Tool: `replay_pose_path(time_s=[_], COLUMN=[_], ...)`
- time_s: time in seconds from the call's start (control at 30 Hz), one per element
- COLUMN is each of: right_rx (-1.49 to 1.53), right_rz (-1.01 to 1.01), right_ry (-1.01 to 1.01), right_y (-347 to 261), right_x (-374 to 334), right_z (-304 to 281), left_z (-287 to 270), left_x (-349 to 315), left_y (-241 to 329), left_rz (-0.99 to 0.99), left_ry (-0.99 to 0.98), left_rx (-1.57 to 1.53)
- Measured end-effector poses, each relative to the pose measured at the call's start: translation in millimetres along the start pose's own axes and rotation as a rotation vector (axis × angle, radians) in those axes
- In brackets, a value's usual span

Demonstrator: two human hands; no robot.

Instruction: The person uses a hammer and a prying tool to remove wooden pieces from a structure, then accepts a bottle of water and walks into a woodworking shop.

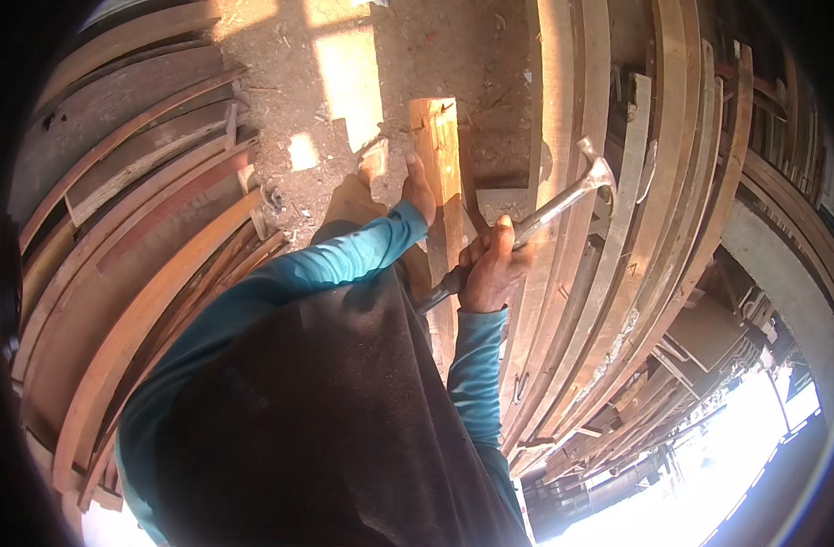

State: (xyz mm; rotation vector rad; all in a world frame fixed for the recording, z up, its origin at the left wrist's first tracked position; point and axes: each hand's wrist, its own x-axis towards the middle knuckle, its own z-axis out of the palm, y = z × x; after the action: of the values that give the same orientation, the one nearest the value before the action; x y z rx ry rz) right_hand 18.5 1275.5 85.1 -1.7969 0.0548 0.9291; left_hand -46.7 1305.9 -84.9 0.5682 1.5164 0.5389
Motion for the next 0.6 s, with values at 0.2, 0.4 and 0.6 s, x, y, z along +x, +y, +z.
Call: replay_pose_path(time_s=[0.2,0.4,0.6], right_rx=[-0.398,-0.069,-0.71], right_rz=[-0.018,-0.182,-0.186], right_ry=[-0.324,0.129,-0.429], right_y=[18.2,-11.3,25.3], right_x=[-18.7,-2.4,-20.1], right_z=[8.2,-13.1,16.2], left_z=[-15.1,-12.6,-20.9], left_x=[3.9,2.6,0.8], left_y=[-1.7,0.9,12.8], left_rz=[-0.147,-0.097,-0.267], left_ry=[-0.18,-0.07,-0.156], left_rx=[-0.213,-0.002,-0.171])
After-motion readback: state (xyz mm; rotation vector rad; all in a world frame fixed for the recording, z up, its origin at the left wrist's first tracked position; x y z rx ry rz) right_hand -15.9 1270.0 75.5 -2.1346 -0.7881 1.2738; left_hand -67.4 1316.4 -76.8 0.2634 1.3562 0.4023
